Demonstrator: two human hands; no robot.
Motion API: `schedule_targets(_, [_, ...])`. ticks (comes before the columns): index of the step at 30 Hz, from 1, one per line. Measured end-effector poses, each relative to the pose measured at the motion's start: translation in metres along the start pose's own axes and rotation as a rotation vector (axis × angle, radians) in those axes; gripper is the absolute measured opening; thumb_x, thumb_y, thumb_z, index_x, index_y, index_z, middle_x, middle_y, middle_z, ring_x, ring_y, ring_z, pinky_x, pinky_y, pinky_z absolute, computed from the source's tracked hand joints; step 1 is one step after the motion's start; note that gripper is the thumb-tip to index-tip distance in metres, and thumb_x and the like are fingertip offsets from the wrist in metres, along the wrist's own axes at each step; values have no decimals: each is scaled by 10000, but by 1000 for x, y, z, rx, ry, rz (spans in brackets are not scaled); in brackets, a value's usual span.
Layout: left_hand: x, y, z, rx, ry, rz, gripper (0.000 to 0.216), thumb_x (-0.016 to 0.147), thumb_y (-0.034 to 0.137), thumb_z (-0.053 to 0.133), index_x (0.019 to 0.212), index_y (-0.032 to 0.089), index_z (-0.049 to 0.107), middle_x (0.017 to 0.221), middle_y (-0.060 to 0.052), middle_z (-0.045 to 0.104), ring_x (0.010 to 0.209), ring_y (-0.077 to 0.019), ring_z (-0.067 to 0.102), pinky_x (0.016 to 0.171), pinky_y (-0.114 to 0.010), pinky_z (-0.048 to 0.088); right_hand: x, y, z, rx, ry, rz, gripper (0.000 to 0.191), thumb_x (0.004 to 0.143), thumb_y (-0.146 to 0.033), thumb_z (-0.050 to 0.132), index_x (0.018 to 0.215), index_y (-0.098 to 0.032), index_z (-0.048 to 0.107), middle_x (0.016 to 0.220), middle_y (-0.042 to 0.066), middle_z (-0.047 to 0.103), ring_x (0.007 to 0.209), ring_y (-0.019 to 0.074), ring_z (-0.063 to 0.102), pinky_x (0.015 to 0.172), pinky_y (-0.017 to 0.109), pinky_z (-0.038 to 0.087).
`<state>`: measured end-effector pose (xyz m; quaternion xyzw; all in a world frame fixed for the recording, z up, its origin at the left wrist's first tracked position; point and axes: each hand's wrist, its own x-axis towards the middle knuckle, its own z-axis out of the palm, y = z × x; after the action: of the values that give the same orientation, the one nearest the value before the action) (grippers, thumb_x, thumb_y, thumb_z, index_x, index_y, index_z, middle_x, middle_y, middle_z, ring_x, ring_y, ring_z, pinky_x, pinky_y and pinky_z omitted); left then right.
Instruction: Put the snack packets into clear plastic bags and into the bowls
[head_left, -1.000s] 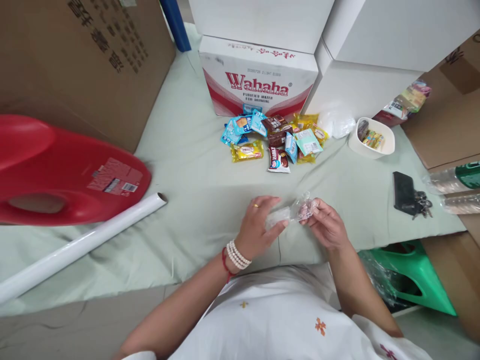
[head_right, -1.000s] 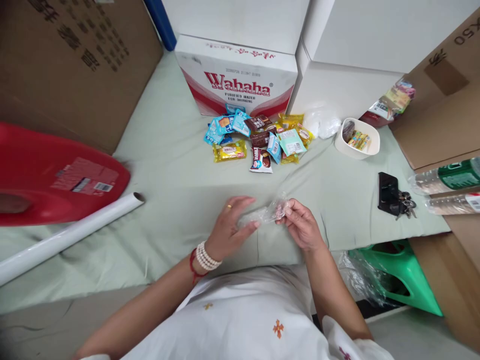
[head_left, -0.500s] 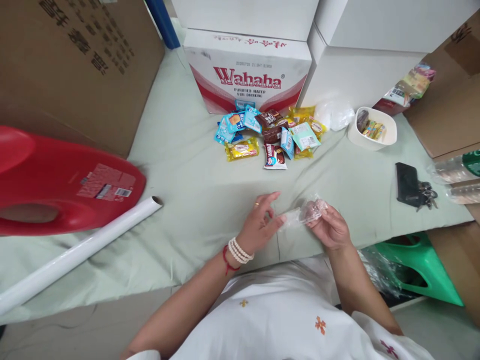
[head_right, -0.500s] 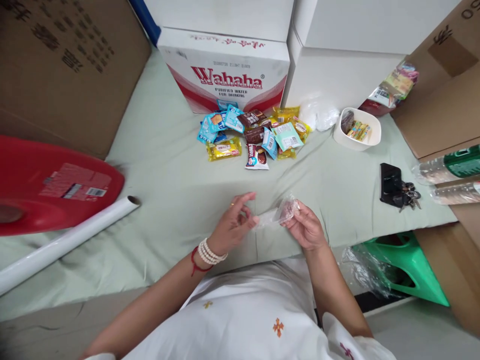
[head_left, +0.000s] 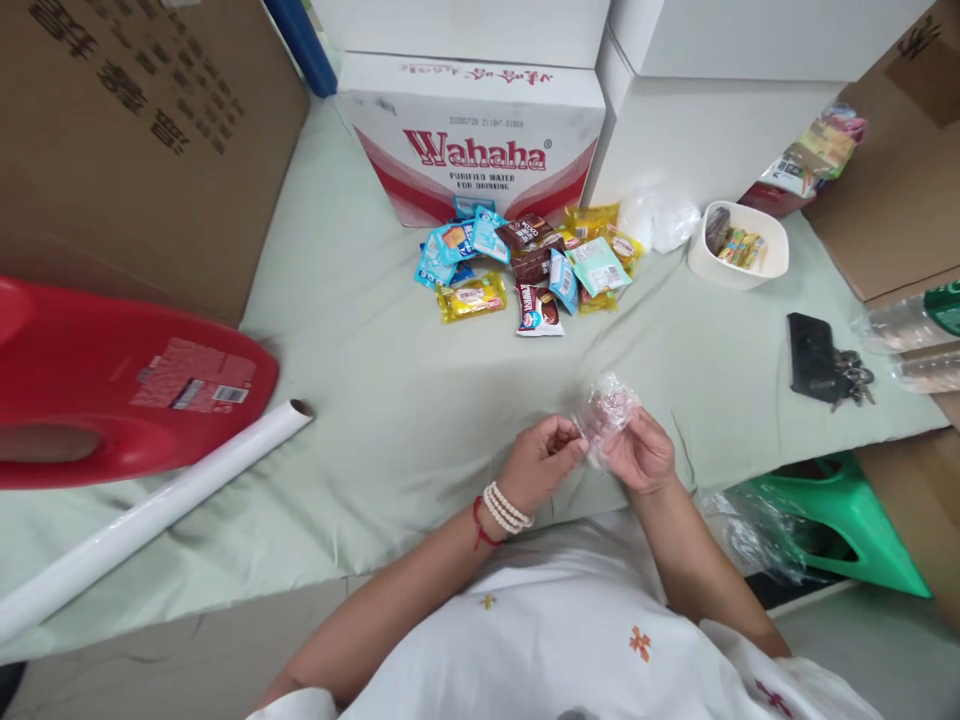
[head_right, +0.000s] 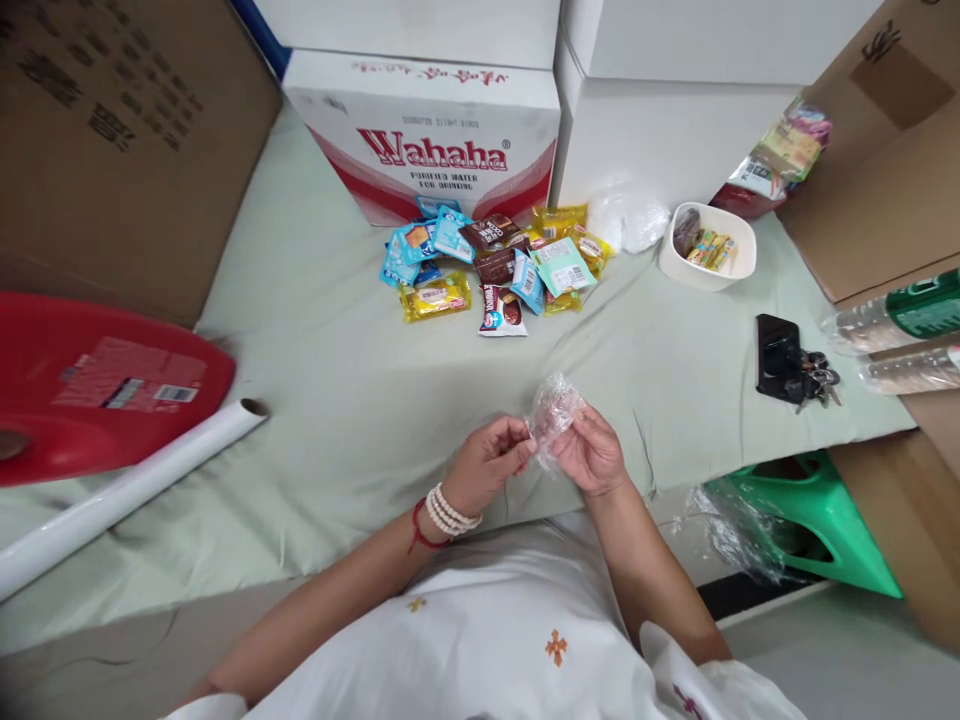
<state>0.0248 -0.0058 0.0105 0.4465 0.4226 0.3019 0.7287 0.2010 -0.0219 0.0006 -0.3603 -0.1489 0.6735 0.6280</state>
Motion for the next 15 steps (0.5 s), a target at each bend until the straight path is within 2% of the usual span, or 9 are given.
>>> schedule_targets(3, [-2,1,-6,27,63,17,421,791,562,745,779,164,610,633,28,572,537,-78,460,523,-219,378,4,-4,0,54,47,-63,162,755,-281,837,875,-232,739,891,20,764,832,169,709,807,322,600])
schedule_targets(7, [-18,7,-31,46,94,10,386,807,517,740,751,163,597,612,42,534,537,-67,411,520,-209,326,9,-22,-12,146,171,-135,60,837,-210,744,891,-236,737,900,1,784,835,151,733,819,308,619])
schedule_targets(10, [-28,10,-43,41,137,3,387,825,514,730,754,174,558,629,46,527,544,-64,404,516,-198,330,11,-29,-17,208,217,-147,62,889,-196,675,894,-225,730,907,3,792,865,149,750,859,312,628])
schedule_targets(12, [-28,10,-38,38,115,-2,392,840,542,712,811,184,553,685,33,549,581,-80,468,512,-194,365,11,-25,-15,232,209,-119,83,910,-208,646,881,-224,722,904,10,793,875,157,757,868,326,632])
schedule_targets(15, [-18,7,-16,38,-3,-9,436,794,568,749,946,193,585,872,-24,619,752,-146,605,523,-209,452,10,-10,-2,242,141,-31,84,926,-240,636,905,-225,716,934,17,795,888,171,761,885,364,634])
